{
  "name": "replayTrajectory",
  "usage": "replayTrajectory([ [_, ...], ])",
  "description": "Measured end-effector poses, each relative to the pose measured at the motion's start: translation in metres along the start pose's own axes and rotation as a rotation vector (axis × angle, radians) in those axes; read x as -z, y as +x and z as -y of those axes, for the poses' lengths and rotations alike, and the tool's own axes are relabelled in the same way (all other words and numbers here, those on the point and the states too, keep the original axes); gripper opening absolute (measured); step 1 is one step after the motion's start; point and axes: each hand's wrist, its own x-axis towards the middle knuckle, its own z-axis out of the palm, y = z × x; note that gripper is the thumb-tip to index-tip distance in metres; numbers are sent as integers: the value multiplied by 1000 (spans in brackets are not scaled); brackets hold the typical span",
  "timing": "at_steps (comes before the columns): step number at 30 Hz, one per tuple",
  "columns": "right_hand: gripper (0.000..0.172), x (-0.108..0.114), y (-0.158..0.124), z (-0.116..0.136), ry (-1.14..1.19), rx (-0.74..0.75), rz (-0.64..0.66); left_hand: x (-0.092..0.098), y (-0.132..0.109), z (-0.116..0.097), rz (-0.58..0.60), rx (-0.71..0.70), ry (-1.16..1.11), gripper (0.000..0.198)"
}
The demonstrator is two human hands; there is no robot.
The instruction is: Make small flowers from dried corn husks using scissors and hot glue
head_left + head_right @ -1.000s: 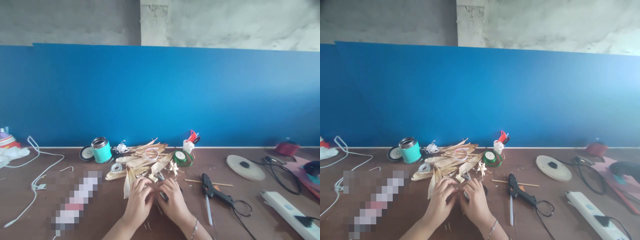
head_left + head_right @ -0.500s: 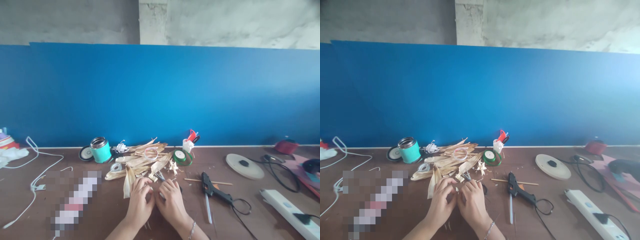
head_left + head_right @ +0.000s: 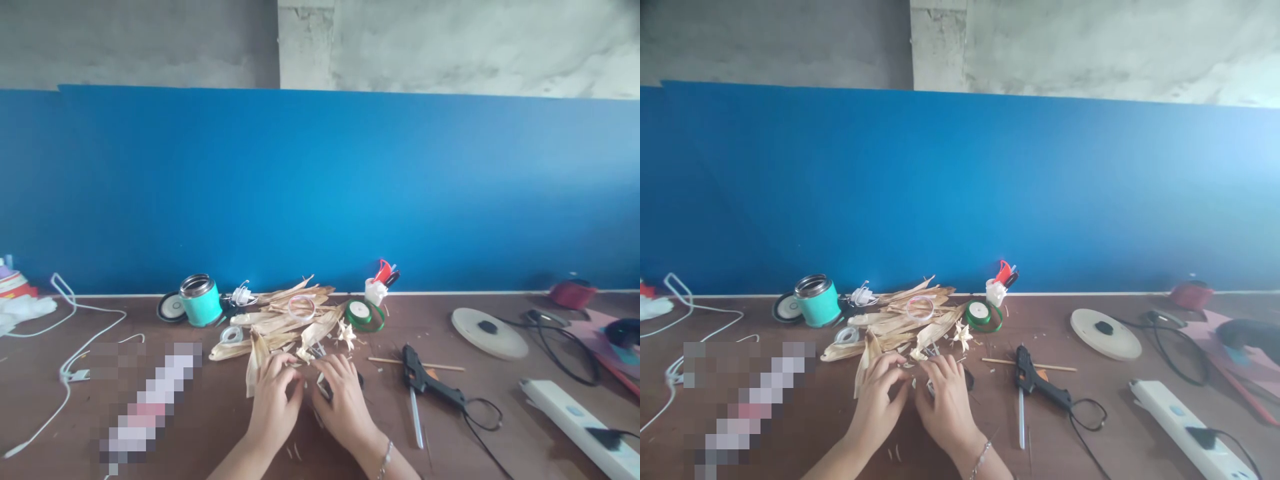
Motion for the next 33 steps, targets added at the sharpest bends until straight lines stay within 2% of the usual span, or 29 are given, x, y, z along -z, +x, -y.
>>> replayTrajectory([
  [2, 20, -2, 0, 1, 3, 2, 21, 0, 0, -3, 10, -19, -13, 15],
  [4, 15, -4, 0, 0, -12, -14, 19, 1, 0, -5, 12, -27, -16, 14],
  [10, 19, -6, 1, 1, 4, 13, -25, 1, -1, -8, -5, -35, -13, 14],
  [16, 20, -10, -1, 9, -29, 21, -122, -3, -4, -12, -49, 28, 39, 12],
  [19, 21, -9, -2, 6, -61, 17, -181, -3, -3, -6, -62, 75, 78, 12],
  [22, 18, -7, -2, -2, -80, -67, -245, -1, -1, 4, -93, 159, 111, 12],
  [25, 17, -6, -1, -9, -42, -111, -184, 1, 1, 5, -102, 106, 53, 8],
  [27, 16, -6, 0, -10, 14, -92, -111, 1, 2, 1, -34, 15, -30, 17],
  [29, 16, -6, 1, -9, 64, -50, -47, -1, 2, -1, 14, -20, -70, 12],
  [33, 20, 1, 2, -9, 12, -76, 20, -6, 2, 7, -15, 23, 22, 12],
])
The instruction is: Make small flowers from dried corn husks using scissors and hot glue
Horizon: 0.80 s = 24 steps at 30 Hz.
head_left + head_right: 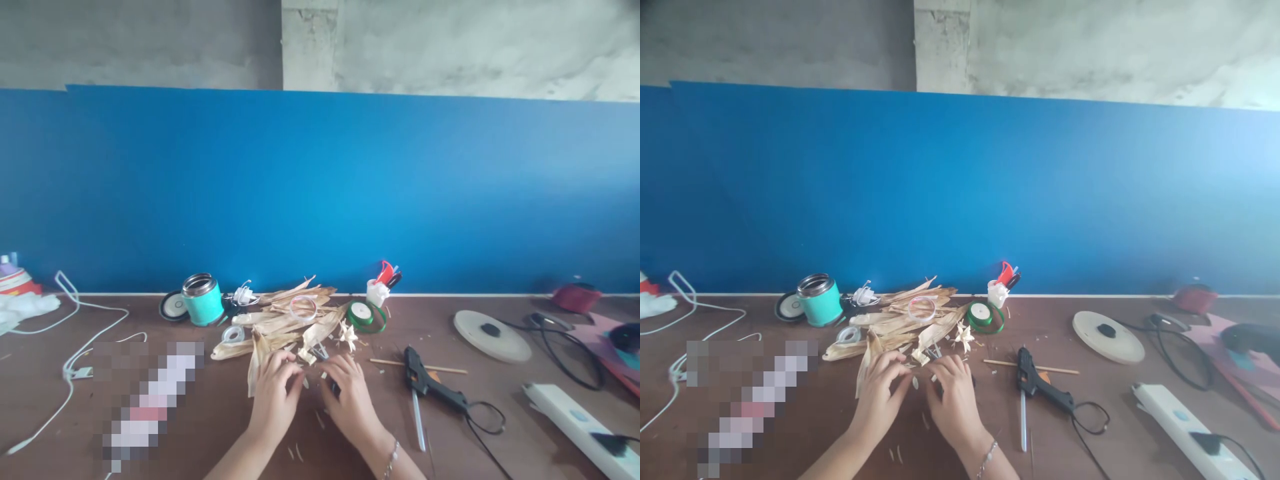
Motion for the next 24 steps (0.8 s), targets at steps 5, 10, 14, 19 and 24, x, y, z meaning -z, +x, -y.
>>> replayTrajectory([
  [5, 11, 7, -5, -8, -210, -72, 67, -4, 0, 12, -17, 3, 143, 14],
  [10, 16, 3, -7, -8, -303, 7, 87, -5, -1, 10, 46, -62, 178, 15],
  [14, 20, 1, -4, -7, -337, 76, 54, -2, -1, 4, 48, -79, 108, 21],
  [19, 19, 3, -4, -7, -300, 55, 69, 2, -1, -4, 81, -132, -27, 25],
  [24, 18, 5, -6, -2, -184, 52, 96, 2, -1, -2, 79, -123, -59, 29],
])
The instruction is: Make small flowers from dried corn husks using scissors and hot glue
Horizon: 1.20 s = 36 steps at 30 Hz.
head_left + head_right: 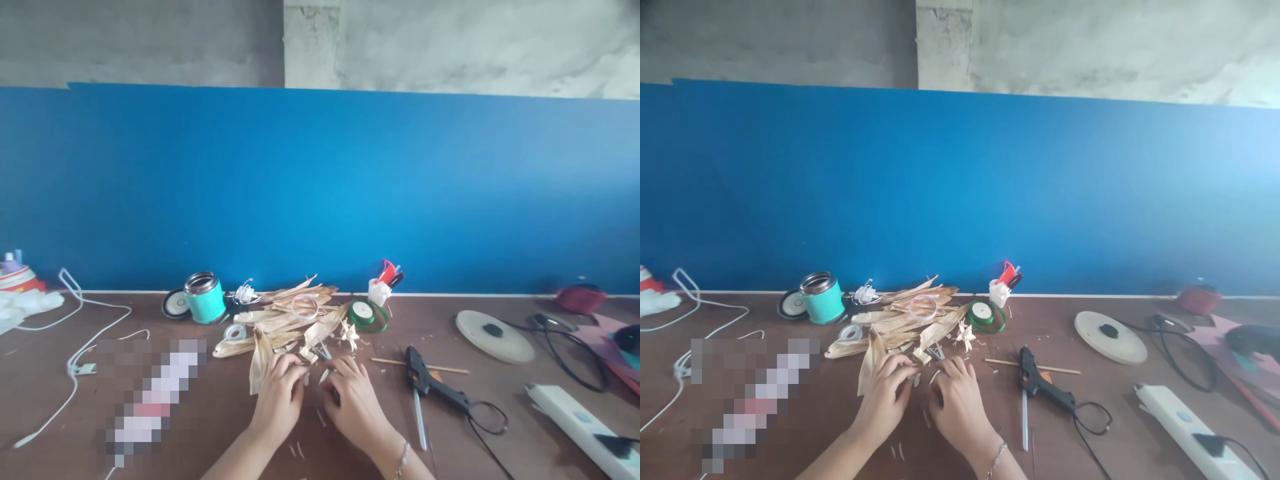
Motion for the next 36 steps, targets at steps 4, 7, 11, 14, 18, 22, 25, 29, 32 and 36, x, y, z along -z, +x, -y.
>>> replayTrajectory([
  [4, 17, 5, -1, 12, 104, 76, 37, -1, -1, 7, -24, 43, 31, 34],
  [7, 14, 4, -4, 29, 169, 114, 83, -3, -1, 13, -66, 93, 48, 35],
  [11, 16, -27, -15, 53, 195, 333, 162, -1, 1, 21, -175, 101, 35, 35],
  [14, 15, -69, -27, 62, 55, 442, 116, 5, 2, 24, -234, 89, 13, 34],
  [18, 22, -120, -42, 68, -16, 431, 39, 12, 2, 24, -263, 77, 7, 34],
  [22, 26, -140, -49, 69, -22, 333, -27, 14, 2, 24, -279, 65, -5, 33],
  [25, 26, -139, -51, 65, -8, 387, -75, 14, 2, 24, -279, 68, -9, 33],
  [29, 25, -140, -54, 61, -22, 354, -137, 14, 3, 23, -288, 67, -17, 34],
  [32, 22, -145, -55, 63, -17, 361, -122, 13, 3, 23, -291, 64, -23, 34],
  [36, 26, -118, -44, 62, 110, 377, -89, 11, 2, 27, -292, 66, -26, 32],
])
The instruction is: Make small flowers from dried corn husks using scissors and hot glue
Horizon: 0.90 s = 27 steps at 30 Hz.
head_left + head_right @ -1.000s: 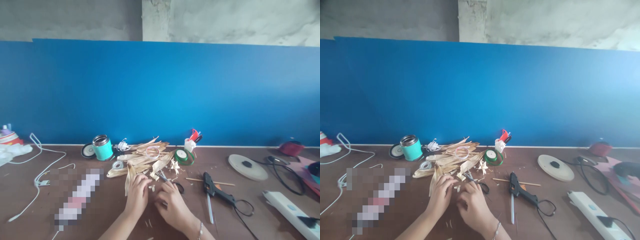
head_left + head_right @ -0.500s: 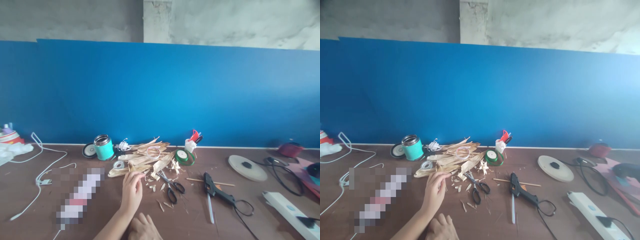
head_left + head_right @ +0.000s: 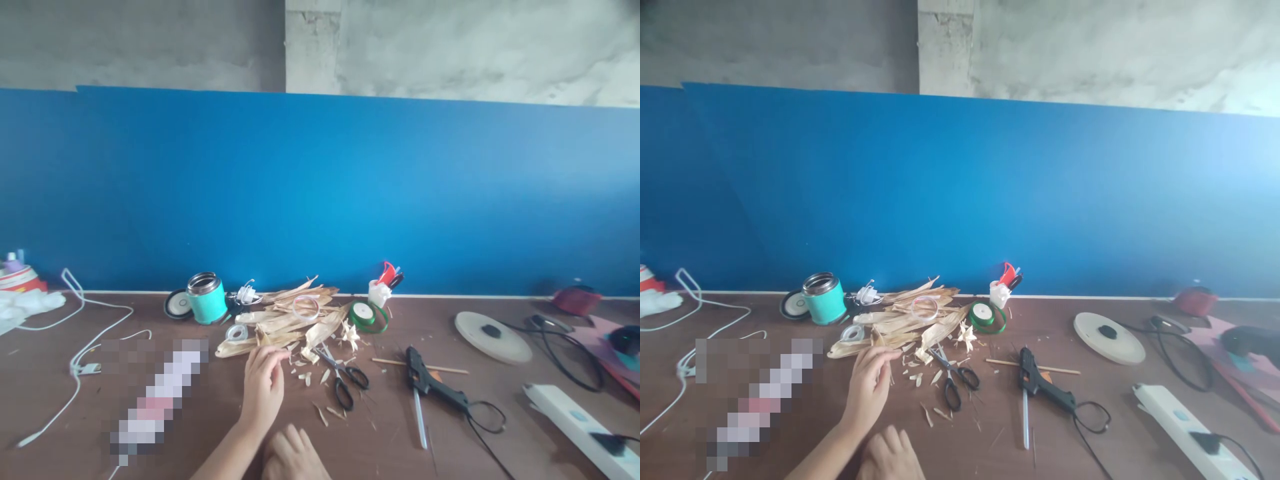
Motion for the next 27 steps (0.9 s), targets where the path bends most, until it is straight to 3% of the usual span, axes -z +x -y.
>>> replayTrajectory([
  [2, 27, 29, 13, -7, 236, -116, -14, 1, 0, -1, 5, -8, -14, 31],
  [4, 28, 61, 28, -17, 595, -489, -21, 4, 1, -5, 24, -26, -40, 29],
  [6, 36, 85, 41, -28, 974, -745, -8, 8, 1, -12, 62, -54, -75, 24],
  [9, 41, 100, 51, -42, 1330, -930, -39, 13, 0, -22, 132, -123, -128, 22],
  [12, 41, 100, 52, -48, 1537, -952, -82, 14, -1, -28, 179, -166, -158, 22],
  [19, 42, 98, 50, -46, 1705, -928, -138, 12, -2, -29, 204, -186, -165, 13],
  [23, 42, 96, 50, -49, 1649, -937, -115, 11, -2, -30, 204, -163, -204, 13],
  [27, 35, 95, 50, -53, 1372, -948, -189, 8, -1, -26, 185, 5, -301, 12],
])
